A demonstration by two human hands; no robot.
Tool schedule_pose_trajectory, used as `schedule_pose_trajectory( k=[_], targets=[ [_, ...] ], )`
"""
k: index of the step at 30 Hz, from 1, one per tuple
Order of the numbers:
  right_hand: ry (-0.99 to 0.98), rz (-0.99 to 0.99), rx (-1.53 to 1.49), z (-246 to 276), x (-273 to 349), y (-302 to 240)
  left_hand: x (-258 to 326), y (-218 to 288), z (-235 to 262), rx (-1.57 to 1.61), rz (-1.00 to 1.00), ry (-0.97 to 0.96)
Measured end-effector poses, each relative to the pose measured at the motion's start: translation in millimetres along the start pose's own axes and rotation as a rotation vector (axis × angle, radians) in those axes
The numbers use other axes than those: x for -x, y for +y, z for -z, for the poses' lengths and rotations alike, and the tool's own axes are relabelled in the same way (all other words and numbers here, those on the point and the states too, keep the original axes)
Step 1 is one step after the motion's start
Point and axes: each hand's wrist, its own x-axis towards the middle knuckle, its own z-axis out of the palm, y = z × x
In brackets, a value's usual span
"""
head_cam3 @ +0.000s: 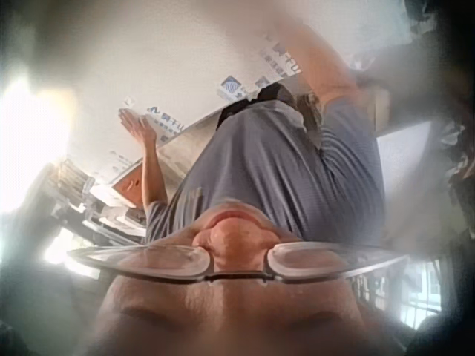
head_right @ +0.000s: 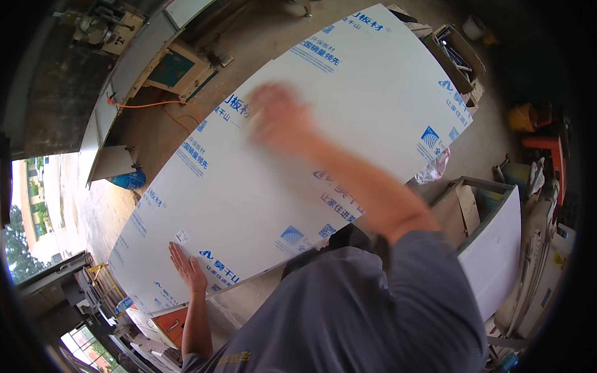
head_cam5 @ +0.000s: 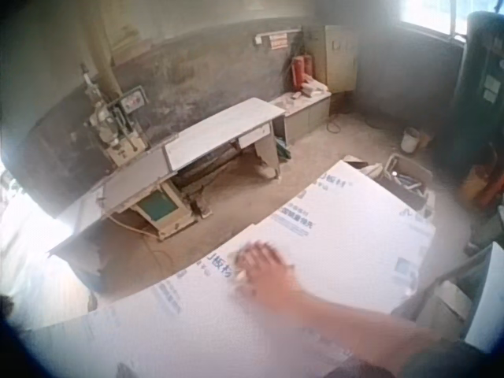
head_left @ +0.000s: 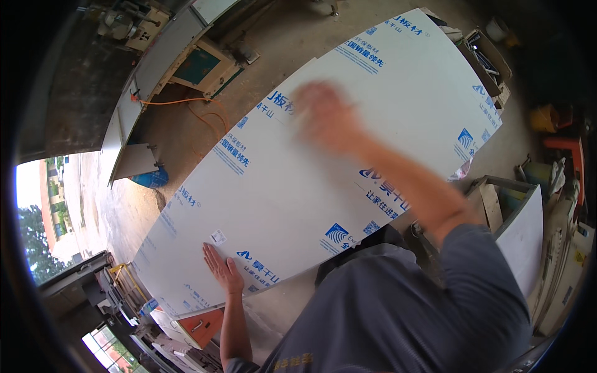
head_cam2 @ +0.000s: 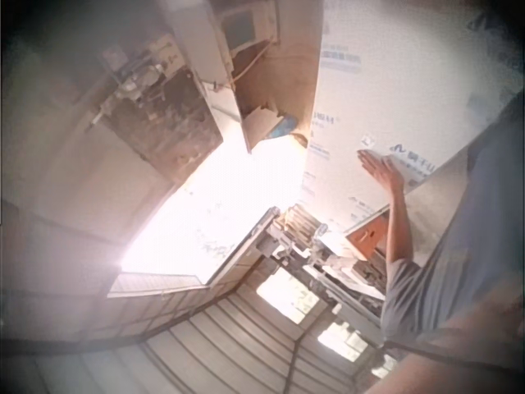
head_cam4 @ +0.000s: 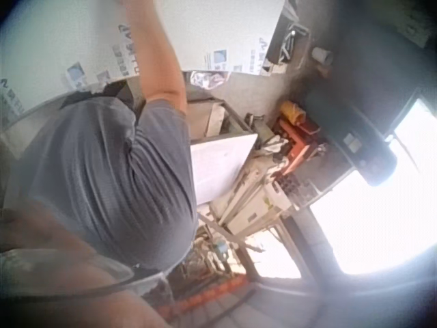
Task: The person wipes down large white furniture panels using a cloth and liquid from a blue plastic bottle before moving them to a stack.
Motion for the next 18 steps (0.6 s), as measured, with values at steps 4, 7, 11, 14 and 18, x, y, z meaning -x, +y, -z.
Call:
schedule_pose_trajectory(
  k=[4, 7, 11, 14, 18],
  targets=[
    [0.286, -0.130, 0.447, 17.1, 12.3, 167.9, -7.7, 11.6, 1.3, 0.023, -0.053, 0.035],
    [0.280, -0.051, 0.544, -27.1, 54.2, 104.4, -4.1, 10.2, -4.5, 0.020, -0.011, 0.050],
    [-0.067, 0.463, -0.087, -36.7, 166.2, -79.5, -1.2, 4.5, -2.6, 0.031, -0.028, 0.034],
    [0.050, 0.070, 0.411, 19.1, 130.0, 88.7, 9.5, 1.1, -6.3, 0.024, -0.028, 0.063],
    [0.287, -0.262, 0.510, 54.7, 134.6, 164.2, -2.8, 4.1, -6.2, 0.022, -0.086, 0.073]
  ],
)
